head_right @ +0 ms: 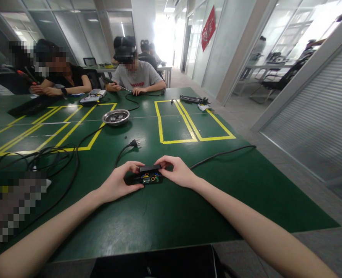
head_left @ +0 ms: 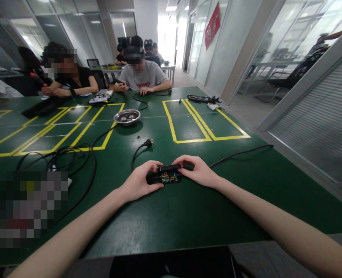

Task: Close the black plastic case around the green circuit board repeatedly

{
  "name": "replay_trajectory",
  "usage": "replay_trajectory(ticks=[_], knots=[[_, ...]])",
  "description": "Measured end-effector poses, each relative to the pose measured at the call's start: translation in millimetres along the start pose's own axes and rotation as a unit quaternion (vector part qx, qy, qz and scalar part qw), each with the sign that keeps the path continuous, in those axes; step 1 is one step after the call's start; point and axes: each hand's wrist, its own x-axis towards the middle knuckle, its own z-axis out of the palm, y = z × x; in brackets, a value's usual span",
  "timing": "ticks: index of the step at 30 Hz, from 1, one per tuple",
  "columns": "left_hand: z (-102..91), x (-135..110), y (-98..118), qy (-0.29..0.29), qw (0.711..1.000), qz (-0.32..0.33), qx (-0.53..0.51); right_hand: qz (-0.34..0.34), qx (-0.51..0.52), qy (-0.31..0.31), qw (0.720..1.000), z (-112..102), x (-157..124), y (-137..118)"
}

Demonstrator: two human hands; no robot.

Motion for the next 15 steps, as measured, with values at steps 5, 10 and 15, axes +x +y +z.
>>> replay_trajectory(ticks=[5, 10, 15], knots=[[0.9, -0.9, -2.7, -0.003, 1.0, 0.0, -0.001, -0.024, -0.001, -0.004, 1.0, -0.5, -0.5, 0.3], [1.0, -1.6, -3.6, -0.008, 1.0, -0.008, -0.002, -0.03, -0.011, -0.022, 0.999, -2.5, -2.3, -0.8], [0.3, -1.4, -1.0, -0.023, 1.0, -0.017, 0.002, -0.032, -0.055, -0.054, 0.997, -7.0, -3.8, -5.8]])
